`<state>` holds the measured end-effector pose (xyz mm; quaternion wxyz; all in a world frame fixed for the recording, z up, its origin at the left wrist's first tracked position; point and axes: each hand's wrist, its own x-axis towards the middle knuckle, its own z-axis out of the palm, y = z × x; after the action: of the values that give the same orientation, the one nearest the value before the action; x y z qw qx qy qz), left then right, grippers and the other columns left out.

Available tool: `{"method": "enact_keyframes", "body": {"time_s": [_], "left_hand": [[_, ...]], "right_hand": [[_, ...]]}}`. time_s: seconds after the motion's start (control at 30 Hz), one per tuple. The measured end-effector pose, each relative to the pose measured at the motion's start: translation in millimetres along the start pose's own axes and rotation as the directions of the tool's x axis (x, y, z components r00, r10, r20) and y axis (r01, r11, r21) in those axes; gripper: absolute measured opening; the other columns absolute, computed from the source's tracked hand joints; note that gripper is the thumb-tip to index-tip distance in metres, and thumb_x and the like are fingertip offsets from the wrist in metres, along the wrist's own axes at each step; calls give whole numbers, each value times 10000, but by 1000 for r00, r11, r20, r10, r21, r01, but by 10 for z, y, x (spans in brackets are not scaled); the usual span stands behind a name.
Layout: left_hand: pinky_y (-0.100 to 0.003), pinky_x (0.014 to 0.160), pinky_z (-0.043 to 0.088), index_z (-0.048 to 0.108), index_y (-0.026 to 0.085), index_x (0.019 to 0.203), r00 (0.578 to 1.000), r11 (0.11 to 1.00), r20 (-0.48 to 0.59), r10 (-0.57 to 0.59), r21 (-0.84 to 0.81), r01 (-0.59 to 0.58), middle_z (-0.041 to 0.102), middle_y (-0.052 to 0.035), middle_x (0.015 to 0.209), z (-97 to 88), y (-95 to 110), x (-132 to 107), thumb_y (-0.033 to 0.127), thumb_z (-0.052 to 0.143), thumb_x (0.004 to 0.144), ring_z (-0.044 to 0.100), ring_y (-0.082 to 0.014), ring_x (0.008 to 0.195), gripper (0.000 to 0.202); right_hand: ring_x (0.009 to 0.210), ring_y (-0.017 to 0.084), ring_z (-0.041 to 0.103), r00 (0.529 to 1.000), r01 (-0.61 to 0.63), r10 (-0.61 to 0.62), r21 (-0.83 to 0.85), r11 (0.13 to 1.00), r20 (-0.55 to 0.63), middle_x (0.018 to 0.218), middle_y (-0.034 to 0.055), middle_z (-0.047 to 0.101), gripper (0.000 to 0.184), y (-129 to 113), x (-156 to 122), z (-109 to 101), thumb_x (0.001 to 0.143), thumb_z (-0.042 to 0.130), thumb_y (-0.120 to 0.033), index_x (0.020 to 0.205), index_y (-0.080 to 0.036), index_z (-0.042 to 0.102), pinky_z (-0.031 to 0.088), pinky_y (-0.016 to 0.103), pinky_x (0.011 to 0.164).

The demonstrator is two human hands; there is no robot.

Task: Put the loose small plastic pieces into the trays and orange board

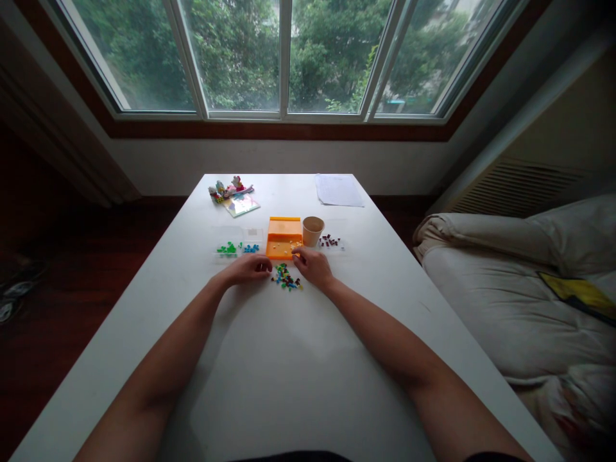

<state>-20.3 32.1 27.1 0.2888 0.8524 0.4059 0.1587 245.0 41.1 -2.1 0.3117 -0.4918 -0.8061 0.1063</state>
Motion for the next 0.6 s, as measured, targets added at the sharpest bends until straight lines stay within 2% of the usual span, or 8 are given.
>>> {"method": "enact_keyframes", "body": {"time_s": [0.1, 0.27, 0.4, 0.53, 0.6], "left_hand": [[-222, 609, 398, 719, 200, 920, 999, 999, 37, 0, -43, 2, 633, -7, 758, -23, 12, -20, 319, 636, 811, 542, -128, 660, 181], [-232, 635, 416, 719, 187, 820, 1000, 999, 15, 7, -49, -7, 645, -20, 758, 5, -5, -7, 287, 618, 793, 552, -138, 671, 144], [-230, 643, 422, 723, 190, 835, 1000, 1000, -8, 8, -28, -8, 649, -18, 755, 44, -26, 13, 278, 612, 802, 553, -136, 671, 145], [-227, 649, 424, 717, 193, 875, 996, 998, -78, 42, -39, -45, 655, -16, 785, 92, -17, 57, 256, 583, 833, 554, -127, 678, 154], [-233, 662, 429, 707, 192, 885, 987, 998, -155, 49, -28, -54, 659, -18, 805, 125, 2, 97, 255, 576, 846, 554, -126, 686, 150]], "right_hand": [[756, 168, 639, 1000, -15, 16, -60, 998, 22, 832, 20, 718, 242, -6, 0, 6, 941, 552, -323, 1128, -242, 683, 404, 252, 719], [798, 186, 656, 997, -23, 34, -160, 987, 72, 891, 37, 740, 247, -34, 4, 5, 946, 552, -335, 1137, -260, 690, 398, 262, 703], [790, 184, 655, 995, -25, 42, -186, 982, 92, 872, 32, 738, 227, -33, 9, 0, 947, 555, -339, 1110, -265, 694, 378, 262, 680], [756, 176, 644, 995, -23, 41, -191, 981, 89, 846, 27, 732, 193, -25, 14, 6, 941, 562, -346, 1042, -253, 699, 361, 261, 664], [738, 172, 636, 995, -28, 46, -192, 981, 90, 823, 26, 725, 186, -25, 18, 9, 941, 560, -351, 1004, -246, 700, 355, 258, 655]]}}
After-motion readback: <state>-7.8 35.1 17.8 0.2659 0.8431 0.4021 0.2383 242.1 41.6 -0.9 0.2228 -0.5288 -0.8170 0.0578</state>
